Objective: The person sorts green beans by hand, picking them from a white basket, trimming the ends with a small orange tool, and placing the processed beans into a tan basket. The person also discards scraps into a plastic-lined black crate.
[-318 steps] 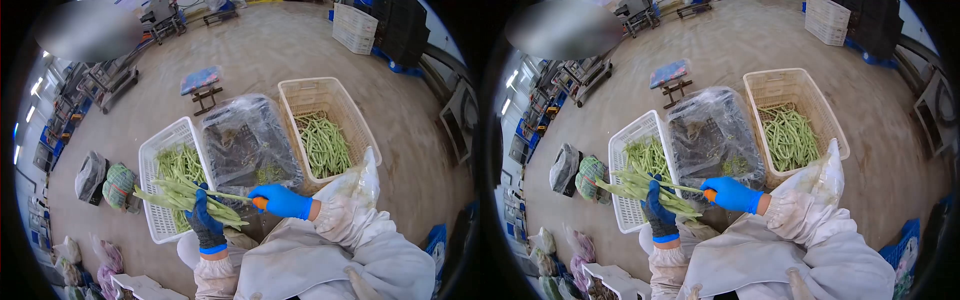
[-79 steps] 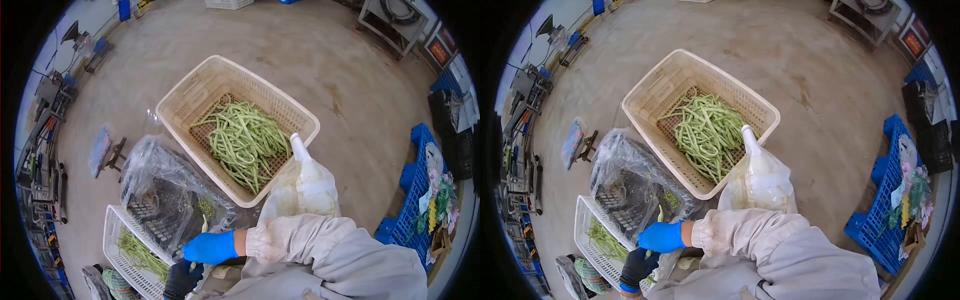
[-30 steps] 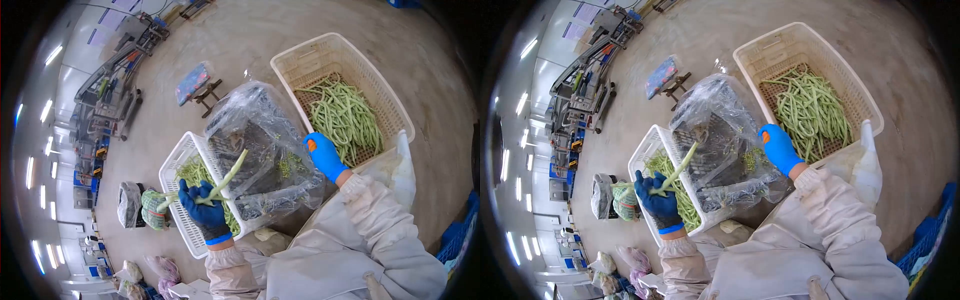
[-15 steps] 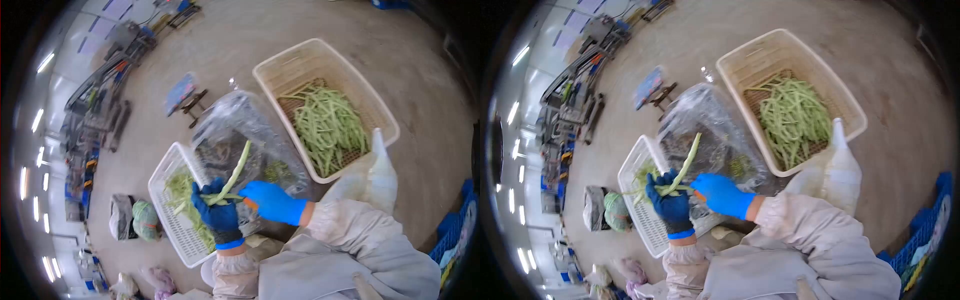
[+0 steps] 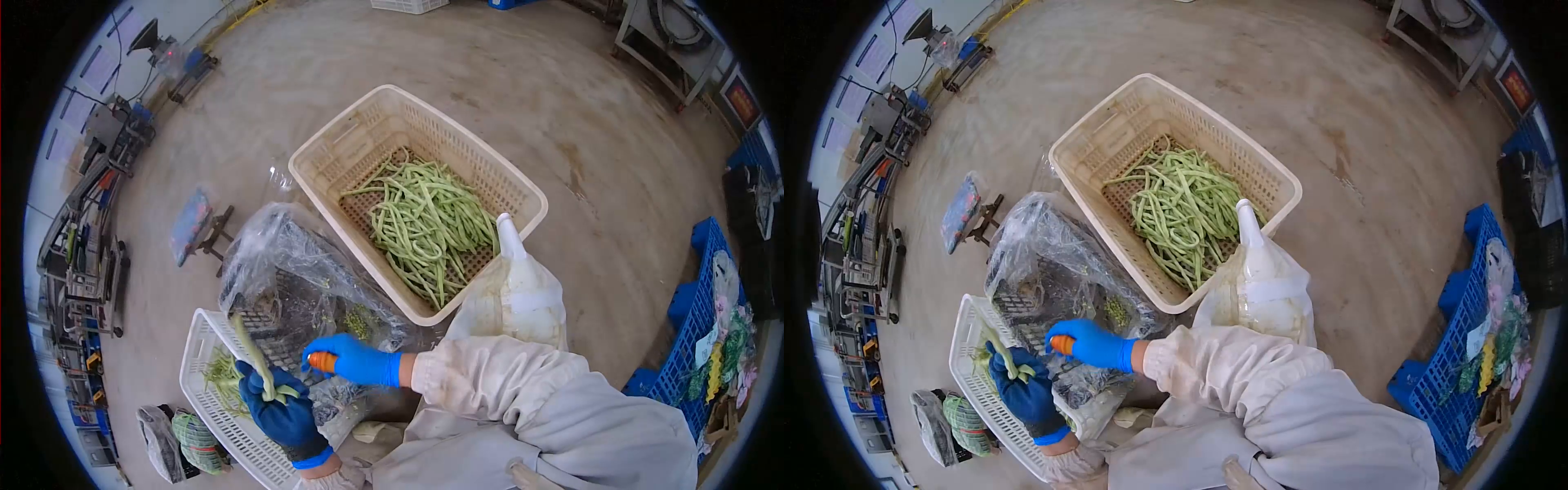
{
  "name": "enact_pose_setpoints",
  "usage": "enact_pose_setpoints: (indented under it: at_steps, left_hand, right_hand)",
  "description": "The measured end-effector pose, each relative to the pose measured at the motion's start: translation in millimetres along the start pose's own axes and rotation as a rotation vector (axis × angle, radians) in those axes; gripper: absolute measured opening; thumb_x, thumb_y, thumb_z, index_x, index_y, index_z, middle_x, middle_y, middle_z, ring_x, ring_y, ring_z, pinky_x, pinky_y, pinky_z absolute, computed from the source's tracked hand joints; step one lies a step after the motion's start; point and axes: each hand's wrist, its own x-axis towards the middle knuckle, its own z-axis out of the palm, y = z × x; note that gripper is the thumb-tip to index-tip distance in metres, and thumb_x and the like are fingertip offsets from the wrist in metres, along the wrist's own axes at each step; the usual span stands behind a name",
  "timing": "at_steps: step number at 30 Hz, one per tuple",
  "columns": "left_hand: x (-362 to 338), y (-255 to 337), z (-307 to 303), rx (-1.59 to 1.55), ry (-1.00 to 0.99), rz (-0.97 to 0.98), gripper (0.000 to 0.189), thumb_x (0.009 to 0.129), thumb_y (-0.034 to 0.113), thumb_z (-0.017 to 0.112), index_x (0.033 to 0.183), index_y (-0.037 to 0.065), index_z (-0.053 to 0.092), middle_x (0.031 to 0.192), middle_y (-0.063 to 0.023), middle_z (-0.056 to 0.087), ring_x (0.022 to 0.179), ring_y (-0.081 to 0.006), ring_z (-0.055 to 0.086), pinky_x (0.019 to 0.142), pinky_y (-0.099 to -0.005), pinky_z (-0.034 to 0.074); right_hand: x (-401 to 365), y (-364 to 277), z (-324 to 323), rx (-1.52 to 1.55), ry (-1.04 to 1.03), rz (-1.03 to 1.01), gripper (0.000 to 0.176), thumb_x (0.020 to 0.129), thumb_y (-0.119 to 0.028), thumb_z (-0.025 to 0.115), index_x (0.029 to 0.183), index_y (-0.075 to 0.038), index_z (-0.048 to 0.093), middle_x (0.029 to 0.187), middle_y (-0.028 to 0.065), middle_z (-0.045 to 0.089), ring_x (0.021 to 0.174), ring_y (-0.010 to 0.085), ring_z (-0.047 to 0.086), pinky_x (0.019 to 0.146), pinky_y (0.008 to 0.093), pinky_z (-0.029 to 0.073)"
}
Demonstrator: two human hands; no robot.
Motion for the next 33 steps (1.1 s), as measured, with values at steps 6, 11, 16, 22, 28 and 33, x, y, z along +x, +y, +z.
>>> enact_pose_setpoints:
  at_steps: [6, 11, 16, 22, 28, 33]
  left_hand:
    - [10.7, -16.7, 21.9, 0.225, 0.120, 0.074, 0.035, 0.094, 0.026, 0.044, 0.125, 0.012, 0.052, 0.128, -0.0086, 0.054, 0.125, -0.0230, 0.043, 0.102, -0.0462, 0.033]
    - [16.6, -13.4, -8.7, 0.293, 0.152, 0.297, 0.042, 0.096, 0.032, 0.040, 0.133, 0.013, 0.041, 0.138, -0.0076, 0.042, 0.129, -0.0273, 0.037, 0.106, -0.0488, 0.028]
    - [15.7, -24.6, -12.0, 0.486, 0.133, 0.427, 0.043, 0.097, 0.036, 0.038, 0.130, 0.009, 0.040, 0.131, -0.0124, 0.046, 0.119, -0.0297, 0.045, 0.104, -0.0437, 0.033]
    - [12.9, -40.9, -29.1, 0.790, 0.210, 0.489, 0.047, 0.097, 0.037, 0.037, 0.136, 0.011, 0.035, 0.138, -0.0128, 0.039, 0.120, -0.0279, 0.043, 0.100, -0.0407, 0.037]
    - [7.2, -67.8, -16.3, 0.823, 0.150, 0.493, 0.052, 0.095, 0.040, 0.041, 0.132, 0.004, 0.037, 0.130, -0.0145, 0.045, 0.120, -0.0268, 0.043, 0.104, -0.0408, 0.032]
    - [8.6, -70.5, -11.4, 0.636, 0.096, 0.392, 0.051, 0.096, 0.037, 0.042, 0.132, 0.002, 0.035, 0.132, -0.0172, 0.043, 0.123, -0.0292, 0.041, 0.106, -0.0422, 0.033]
  right_hand:
    - [12.8, 32.7, -47.8, -1.140, 0.409, -0.324, 0.033, 0.085, -0.018, 0.058, 0.115, -0.005, 0.056, 0.084, 0.0154, 0.062, 0.077, 0.0276, 0.060, 0.072, 0.0351, 0.048]
    - [-1.2, -33.2, -21.0, -0.505, -0.177, 0.194, 0.034, 0.081, -0.019, 0.059, 0.112, -0.005, 0.058, 0.089, 0.0179, 0.063, 0.083, 0.0343, 0.061, 0.073, 0.0409, 0.048]
    - [-7.9, -33.3, 16.3, -0.353, -0.124, 0.016, 0.030, 0.085, -0.018, 0.055, 0.113, -0.006, 0.058, 0.092, 0.0187, 0.063, 0.085, 0.0344, 0.062, 0.073, 0.0400, 0.048]
    - [-9.1, -18.0, 19.0, -0.577, -0.059, -0.059, 0.025, 0.087, -0.018, 0.055, 0.108, -0.004, 0.058, 0.095, 0.0182, 0.062, 0.088, 0.0347, 0.060, 0.074, 0.0396, 0.049]
    - [-12.5, -7.4, 15.5, -0.777, 0.036, -0.131, 0.015, 0.084, -0.016, 0.053, 0.092, -0.005, 0.059, 0.087, 0.0203, 0.059, 0.078, 0.0369, 0.059, 0.066, 0.0413, 0.047]
    - [-11.1, 7.8, 11.2, 0.070, 0.248, 0.211, 0.016, 0.086, -0.009, 0.051, 0.097, -0.003, 0.061, 0.087, 0.0136, 0.063, 0.073, 0.0226, 0.060, 0.066, 0.0315, 0.047]
